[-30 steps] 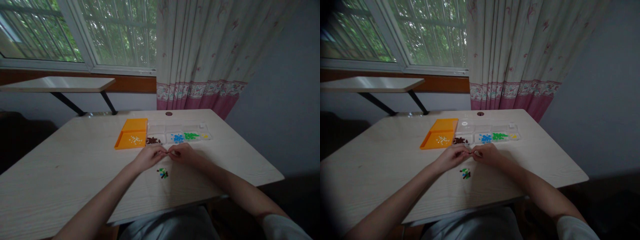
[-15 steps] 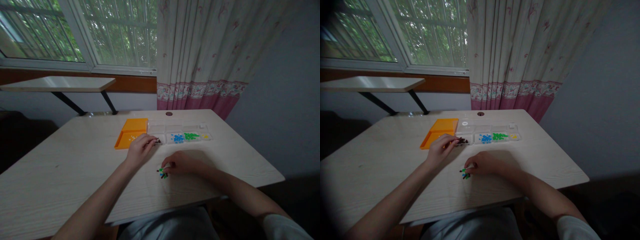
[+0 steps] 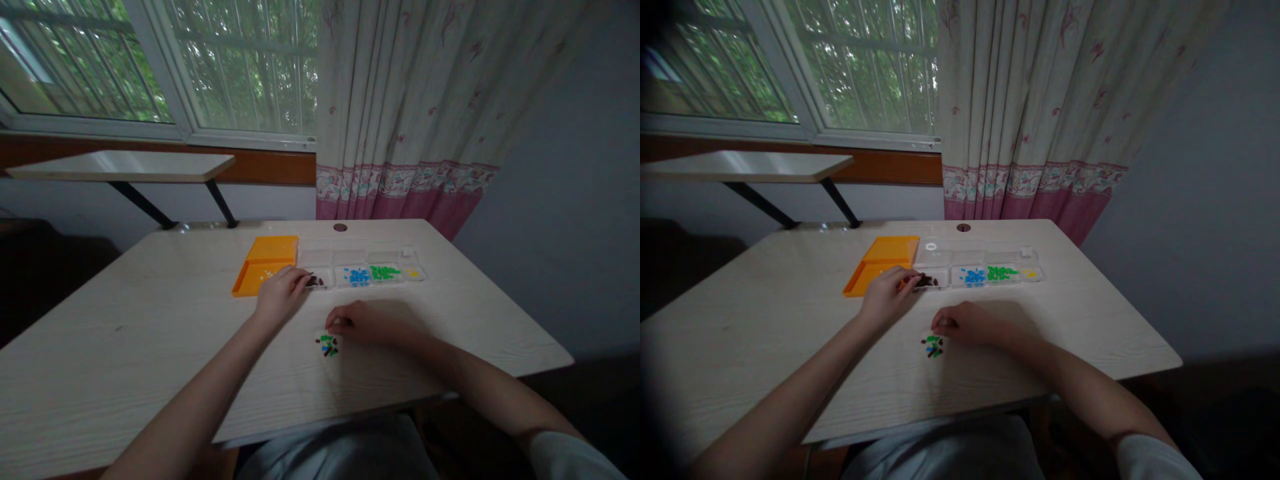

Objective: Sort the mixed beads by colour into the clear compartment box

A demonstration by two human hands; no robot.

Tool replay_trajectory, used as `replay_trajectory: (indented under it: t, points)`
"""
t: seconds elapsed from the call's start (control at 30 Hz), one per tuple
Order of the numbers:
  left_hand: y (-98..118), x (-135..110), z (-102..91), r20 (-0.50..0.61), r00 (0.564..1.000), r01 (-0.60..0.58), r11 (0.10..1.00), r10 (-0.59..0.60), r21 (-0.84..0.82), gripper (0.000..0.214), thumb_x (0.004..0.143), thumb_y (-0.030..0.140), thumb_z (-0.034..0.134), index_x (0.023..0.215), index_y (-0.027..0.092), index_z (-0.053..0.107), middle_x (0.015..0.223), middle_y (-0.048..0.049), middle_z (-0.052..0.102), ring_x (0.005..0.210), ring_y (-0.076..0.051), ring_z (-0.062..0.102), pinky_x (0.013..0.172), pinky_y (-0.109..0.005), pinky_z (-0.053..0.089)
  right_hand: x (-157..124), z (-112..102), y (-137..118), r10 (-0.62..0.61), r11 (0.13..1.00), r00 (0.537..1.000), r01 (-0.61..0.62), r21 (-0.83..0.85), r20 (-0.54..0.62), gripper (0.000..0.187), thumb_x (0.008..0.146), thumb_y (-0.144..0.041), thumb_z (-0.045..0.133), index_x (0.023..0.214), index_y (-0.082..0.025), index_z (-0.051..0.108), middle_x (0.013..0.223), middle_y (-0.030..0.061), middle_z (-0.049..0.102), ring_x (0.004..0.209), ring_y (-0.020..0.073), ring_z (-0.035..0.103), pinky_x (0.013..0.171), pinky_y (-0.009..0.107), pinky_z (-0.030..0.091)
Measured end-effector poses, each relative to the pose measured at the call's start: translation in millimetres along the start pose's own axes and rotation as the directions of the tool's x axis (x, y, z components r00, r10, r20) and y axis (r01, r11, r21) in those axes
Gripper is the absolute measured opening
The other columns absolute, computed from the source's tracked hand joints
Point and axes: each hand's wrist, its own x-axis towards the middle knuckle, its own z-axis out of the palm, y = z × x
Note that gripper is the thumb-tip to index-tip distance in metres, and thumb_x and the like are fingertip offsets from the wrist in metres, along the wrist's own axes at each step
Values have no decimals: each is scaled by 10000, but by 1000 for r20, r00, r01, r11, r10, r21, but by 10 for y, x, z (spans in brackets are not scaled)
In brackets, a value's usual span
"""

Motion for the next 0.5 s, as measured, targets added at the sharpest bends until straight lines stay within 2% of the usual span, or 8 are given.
replay_trajectory:
  t: [0.13,0.23,0.37,0.5]
  points:
    - [-82,14,49,66,995,72,990,-80,119,257,848,361,449,851,198,648,843,-51,663,787,-191,597,654,-263,420,13,-31,37,45,996,996,-39,82,-76,124,804,-252,540,845,-174,628,563,-43,559,485,71,467,494,168,353]
    - [-71,10,36,104,991,76,994,-85,85,254,845,357,457,844,196,653,836,-53,665,782,-194,594,658,-266,414,27,-58,83,19,986,987,7,165,-159,117,793,-243,533,777,-157,611,579,-34,549,503,72,460,508,172,363]
    - [32,-19,20,194,978,-40,986,72,-164,220,837,324,485,853,180,650,818,-49,643,741,-147,574,665,-233,417,71,-91,166,27,972,950,48,230,-310,142,780,-250,512,708,-155,589,658,0,586,586,92,503,561,193,398]
    - [177,-76,44,234,950,-132,942,209,-307,200,832,305,503,864,176,652,759,-35,610,656,-107,536,599,-199,400,112,-110,220,139,956,933,-40,290,-331,176,781,-278,491,700,-156,589,603,-6,563,545,95,491,503,188,379]
